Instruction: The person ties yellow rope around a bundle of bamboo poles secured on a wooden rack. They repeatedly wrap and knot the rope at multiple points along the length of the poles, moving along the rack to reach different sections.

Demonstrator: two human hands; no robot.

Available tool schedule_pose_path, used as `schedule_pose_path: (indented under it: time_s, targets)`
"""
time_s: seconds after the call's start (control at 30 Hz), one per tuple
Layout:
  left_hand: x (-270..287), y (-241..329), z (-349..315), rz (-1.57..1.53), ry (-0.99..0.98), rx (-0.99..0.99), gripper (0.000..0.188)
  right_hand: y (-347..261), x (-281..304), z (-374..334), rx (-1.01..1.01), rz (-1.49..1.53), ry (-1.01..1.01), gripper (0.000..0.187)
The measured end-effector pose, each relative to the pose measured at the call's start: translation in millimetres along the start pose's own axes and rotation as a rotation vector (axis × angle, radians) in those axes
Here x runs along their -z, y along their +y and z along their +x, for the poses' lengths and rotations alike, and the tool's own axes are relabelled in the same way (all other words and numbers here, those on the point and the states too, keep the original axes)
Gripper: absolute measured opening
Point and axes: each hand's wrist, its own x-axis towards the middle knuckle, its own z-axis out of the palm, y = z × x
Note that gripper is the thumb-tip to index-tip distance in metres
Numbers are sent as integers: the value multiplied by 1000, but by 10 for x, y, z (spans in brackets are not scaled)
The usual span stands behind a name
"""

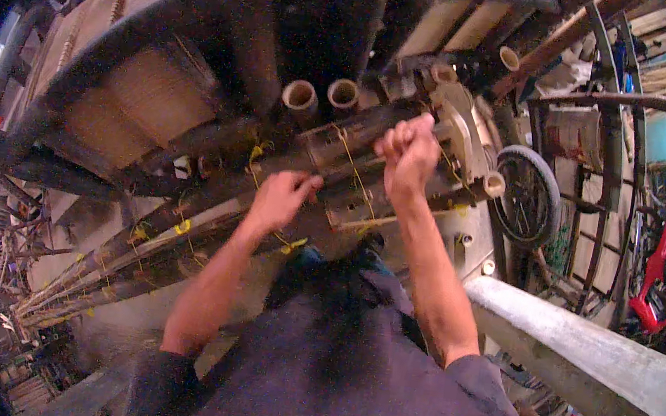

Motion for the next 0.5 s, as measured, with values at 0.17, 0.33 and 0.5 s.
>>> schedule_pose_path:
  time_s: [0.17, 0.33, 0.5]
  targets:
    - [-171, -93, 209, 102, 162, -182, 29, 18, 1060, -534, -71, -965, 192, 39]
    - [-477, -51, 331, 235, 206, -146, 23, 74, 1786, -1914, -735, -1073, -237, 42]
    - [-548, -46, 427, 281, 191, -243, 21, 179, 658, -1346, -708, -332, -35, 56]
